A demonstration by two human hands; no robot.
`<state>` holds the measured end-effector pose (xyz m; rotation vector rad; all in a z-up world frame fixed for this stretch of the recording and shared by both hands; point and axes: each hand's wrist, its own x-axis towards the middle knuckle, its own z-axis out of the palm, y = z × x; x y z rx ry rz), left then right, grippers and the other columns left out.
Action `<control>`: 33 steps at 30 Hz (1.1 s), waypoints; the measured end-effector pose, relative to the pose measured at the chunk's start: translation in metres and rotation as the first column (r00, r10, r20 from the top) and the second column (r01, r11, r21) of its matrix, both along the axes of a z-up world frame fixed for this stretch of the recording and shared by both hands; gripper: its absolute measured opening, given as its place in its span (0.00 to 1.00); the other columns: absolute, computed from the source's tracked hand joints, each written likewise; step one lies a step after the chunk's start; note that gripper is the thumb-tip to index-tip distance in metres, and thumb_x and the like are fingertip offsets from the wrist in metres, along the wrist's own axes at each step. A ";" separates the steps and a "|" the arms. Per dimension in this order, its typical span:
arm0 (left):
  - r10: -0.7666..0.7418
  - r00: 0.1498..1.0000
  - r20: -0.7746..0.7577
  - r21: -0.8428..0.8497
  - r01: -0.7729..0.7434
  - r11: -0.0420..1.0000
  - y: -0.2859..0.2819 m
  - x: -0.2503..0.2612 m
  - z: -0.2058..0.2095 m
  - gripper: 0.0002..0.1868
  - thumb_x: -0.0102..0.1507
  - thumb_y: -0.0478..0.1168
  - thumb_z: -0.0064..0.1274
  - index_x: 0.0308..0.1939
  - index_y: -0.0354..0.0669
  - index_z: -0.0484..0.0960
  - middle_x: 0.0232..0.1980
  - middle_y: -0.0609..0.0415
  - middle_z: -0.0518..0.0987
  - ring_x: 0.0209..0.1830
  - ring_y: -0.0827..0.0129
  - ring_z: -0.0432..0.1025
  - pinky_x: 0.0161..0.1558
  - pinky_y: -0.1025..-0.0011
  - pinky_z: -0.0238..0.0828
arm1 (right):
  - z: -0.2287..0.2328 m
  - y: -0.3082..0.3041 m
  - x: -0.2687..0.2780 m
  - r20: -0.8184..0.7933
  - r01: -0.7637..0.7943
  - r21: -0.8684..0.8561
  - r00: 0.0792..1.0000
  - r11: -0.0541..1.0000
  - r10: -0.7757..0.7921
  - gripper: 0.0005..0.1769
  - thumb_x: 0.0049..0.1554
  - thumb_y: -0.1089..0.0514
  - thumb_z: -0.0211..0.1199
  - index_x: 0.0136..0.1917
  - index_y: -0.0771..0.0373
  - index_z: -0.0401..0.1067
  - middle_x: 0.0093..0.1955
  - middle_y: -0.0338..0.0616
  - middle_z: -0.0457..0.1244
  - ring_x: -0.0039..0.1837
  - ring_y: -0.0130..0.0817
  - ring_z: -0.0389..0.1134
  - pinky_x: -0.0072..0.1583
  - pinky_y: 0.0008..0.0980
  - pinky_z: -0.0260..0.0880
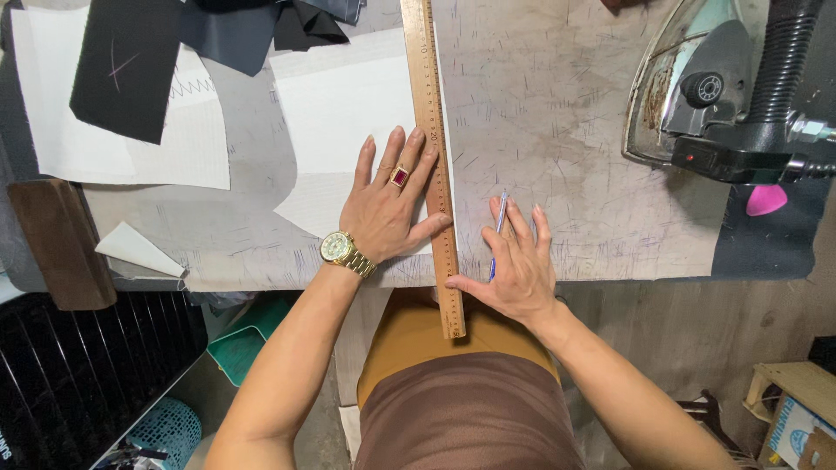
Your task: The person presses a piece of white fabric using an iron, then uses a ruler and a pen to mark lines on another section of the fabric.
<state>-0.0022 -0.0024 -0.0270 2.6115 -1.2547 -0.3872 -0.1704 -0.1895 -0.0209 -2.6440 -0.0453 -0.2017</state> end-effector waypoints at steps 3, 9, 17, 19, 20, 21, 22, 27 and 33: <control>-0.007 1.000 0.029 -0.042 0.008 0.999 0.001 -0.001 0.000 0.50 0.67 0.77 0.29 0.82 0.48 0.50 0.85 0.48 0.42 0.85 0.56 0.32 0.78 0.45 0.17 | 0.000 0.000 -0.001 -0.003 -0.009 -0.010 1.000 1.000 0.009 0.46 0.48 0.21 0.67 0.58 0.62 0.66 0.81 0.60 0.53 0.81 0.54 0.50 0.79 0.65 0.35; -0.002 1.000 0.001 0.003 0.002 1.000 0.000 0.000 0.003 0.50 0.67 0.77 0.26 0.82 0.50 0.49 0.86 0.50 0.41 0.85 0.57 0.30 0.78 0.45 0.15 | -0.001 0.000 -0.001 -0.019 -0.004 0.001 1.000 1.000 0.004 0.45 0.48 0.21 0.67 0.59 0.61 0.66 0.81 0.59 0.52 0.82 0.53 0.49 0.79 0.64 0.34; 0.000 1.000 -0.008 0.004 0.000 1.000 -0.001 0.000 0.005 0.49 0.67 0.76 0.27 0.82 0.50 0.49 0.86 0.50 0.41 0.85 0.57 0.31 0.78 0.45 0.16 | -0.002 -0.001 -0.002 -0.027 -0.006 0.013 1.000 1.000 0.006 0.45 0.49 0.22 0.68 0.58 0.61 0.66 0.81 0.59 0.52 0.82 0.53 0.48 0.79 0.64 0.32; 0.000 1.000 0.000 -0.021 0.000 1.000 0.000 0.001 0.004 0.48 0.68 0.75 0.30 0.82 0.49 0.50 0.85 0.49 0.43 0.85 0.56 0.32 0.78 0.44 0.18 | -0.001 0.000 -0.001 -0.032 -0.008 0.020 0.999 1.000 0.009 0.44 0.49 0.23 0.69 0.58 0.61 0.65 0.82 0.60 0.51 0.82 0.53 0.48 0.79 0.64 0.31; 0.005 1.000 -0.001 -0.021 -0.005 1.000 0.000 0.001 0.004 0.48 0.68 0.75 0.29 0.82 0.50 0.50 0.86 0.49 0.43 0.85 0.56 0.32 0.78 0.45 0.17 | -0.002 0.000 -0.001 -0.028 -0.004 0.019 1.000 1.000 0.005 0.44 0.49 0.23 0.69 0.58 0.61 0.66 0.81 0.60 0.52 0.82 0.52 0.48 0.79 0.64 0.31; 0.009 1.000 -0.002 -0.021 -0.009 1.000 0.000 0.000 0.003 0.48 0.68 0.76 0.28 0.82 0.50 0.49 0.86 0.50 0.42 0.85 0.57 0.31 0.78 0.45 0.16 | -0.002 0.001 -0.001 -0.023 0.000 0.018 1.000 1.000 0.001 0.44 0.49 0.23 0.69 0.58 0.61 0.66 0.81 0.60 0.52 0.82 0.52 0.48 0.79 0.64 0.31; 0.011 1.000 -0.004 -0.021 -0.012 1.000 0.000 0.000 0.002 0.48 0.68 0.76 0.28 0.82 0.50 0.49 0.86 0.50 0.42 0.85 0.57 0.31 0.78 0.45 0.16 | -0.002 0.000 -0.001 -0.025 -0.003 0.018 1.000 1.000 0.003 0.44 0.49 0.23 0.69 0.58 0.61 0.66 0.81 0.60 0.52 0.82 0.52 0.48 0.79 0.64 0.31; 0.014 1.000 0.003 -0.030 -0.014 0.999 0.000 0.000 0.001 0.48 0.68 0.75 0.29 0.82 0.51 0.49 0.85 0.50 0.45 0.85 0.56 0.33 0.78 0.44 0.18 | -0.002 0.000 -0.002 -0.007 -0.013 -0.005 1.000 1.000 0.013 0.43 0.49 0.24 0.69 0.57 0.62 0.66 0.81 0.61 0.53 0.81 0.54 0.50 0.78 0.65 0.33; 0.014 1.000 0.009 -0.039 -0.014 0.999 0.000 0.000 0.003 0.48 0.68 0.76 0.30 0.82 0.50 0.49 0.85 0.50 0.45 0.85 0.56 0.33 0.78 0.45 0.18 | -0.003 0.000 -0.002 -0.007 -0.011 0.014 1.000 1.000 0.011 0.44 0.49 0.24 0.70 0.57 0.62 0.66 0.81 0.62 0.52 0.82 0.54 0.49 0.78 0.65 0.32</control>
